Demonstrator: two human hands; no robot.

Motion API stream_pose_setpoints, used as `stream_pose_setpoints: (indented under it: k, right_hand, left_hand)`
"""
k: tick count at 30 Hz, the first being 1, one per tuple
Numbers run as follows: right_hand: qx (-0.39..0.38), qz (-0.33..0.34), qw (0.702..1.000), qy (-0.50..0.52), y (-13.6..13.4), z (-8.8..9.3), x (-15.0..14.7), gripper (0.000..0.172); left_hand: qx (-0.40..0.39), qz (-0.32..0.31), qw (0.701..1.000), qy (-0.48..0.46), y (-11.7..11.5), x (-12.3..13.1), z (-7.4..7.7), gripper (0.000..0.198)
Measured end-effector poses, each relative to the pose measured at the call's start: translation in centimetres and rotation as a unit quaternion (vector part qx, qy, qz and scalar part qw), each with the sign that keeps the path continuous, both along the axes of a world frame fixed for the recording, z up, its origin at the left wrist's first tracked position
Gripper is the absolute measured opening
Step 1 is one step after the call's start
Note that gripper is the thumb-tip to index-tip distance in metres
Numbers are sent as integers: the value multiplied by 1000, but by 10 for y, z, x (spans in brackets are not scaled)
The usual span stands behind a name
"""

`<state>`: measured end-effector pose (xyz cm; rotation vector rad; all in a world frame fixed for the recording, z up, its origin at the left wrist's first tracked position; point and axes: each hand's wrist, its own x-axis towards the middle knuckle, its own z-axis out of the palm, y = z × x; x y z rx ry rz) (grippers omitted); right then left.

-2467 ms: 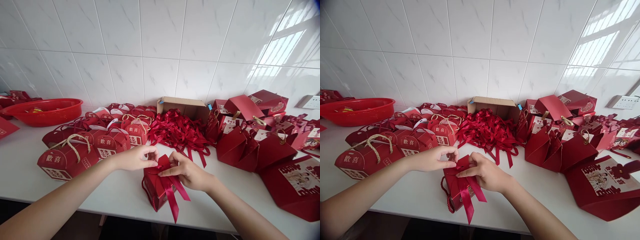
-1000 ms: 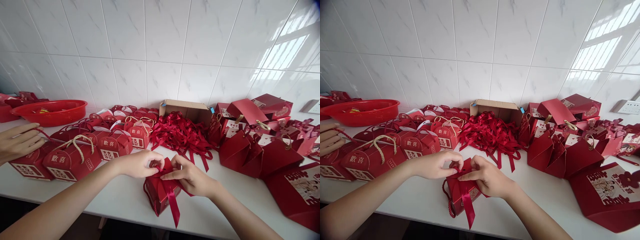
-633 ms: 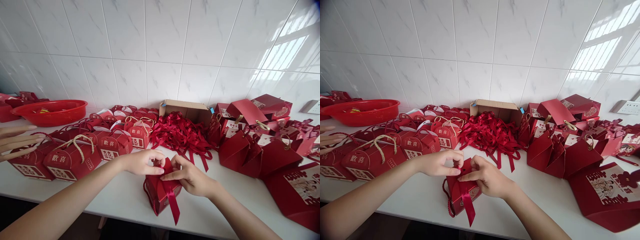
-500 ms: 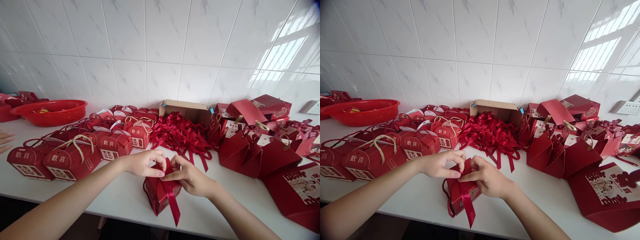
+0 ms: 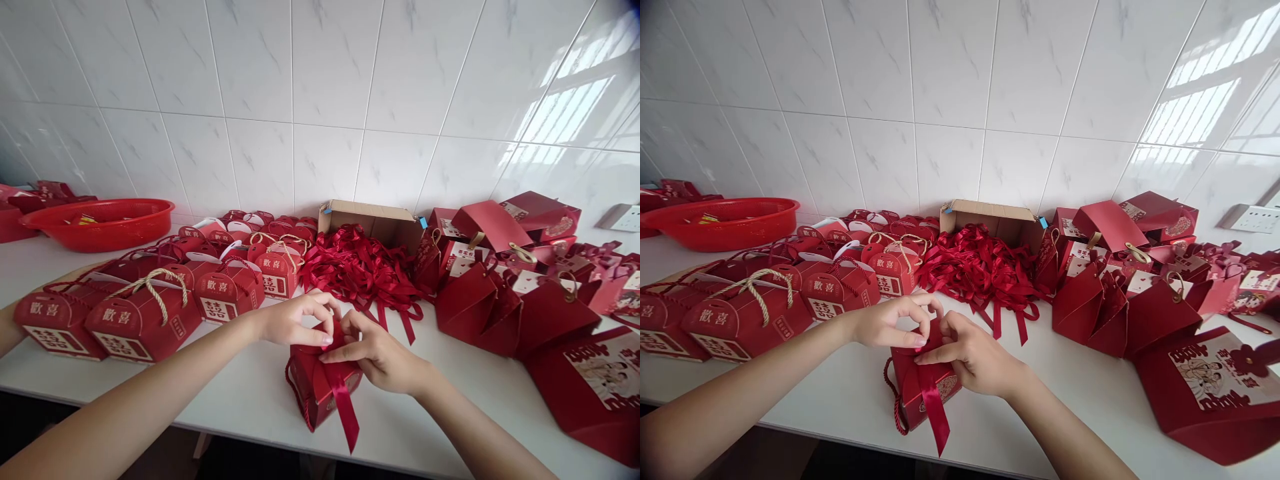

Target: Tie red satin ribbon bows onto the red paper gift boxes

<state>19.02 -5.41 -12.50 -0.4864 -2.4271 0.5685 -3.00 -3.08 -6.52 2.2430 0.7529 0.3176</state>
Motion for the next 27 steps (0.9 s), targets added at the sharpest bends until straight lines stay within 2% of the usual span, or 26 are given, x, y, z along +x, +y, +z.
stream_pose_setpoints:
  k: [7,17,20,23,27]
  right_hand:
    - [2,1,1000,0,1,-2,0,53]
    - [2,-4,1000,-10,1,-1,-1,52]
    - [12,-5,1000,-13,1,-1,-1,52]
    - [21,-7,1000,-19,1,-1,0,51]
    - [9,-8,1000,-19,0,-1,0,49]
  left_hand:
    - [54,19,998,29,-2,1,0,22]
    - [203,10,978,54,-2,-8,4,16]
    - [174,-13,983,52,-3,-9,2,12]
    - [148,-12,988,45,-3,-8,-1,17]
    - [200,0,979,42,-2,-8,-3,23]
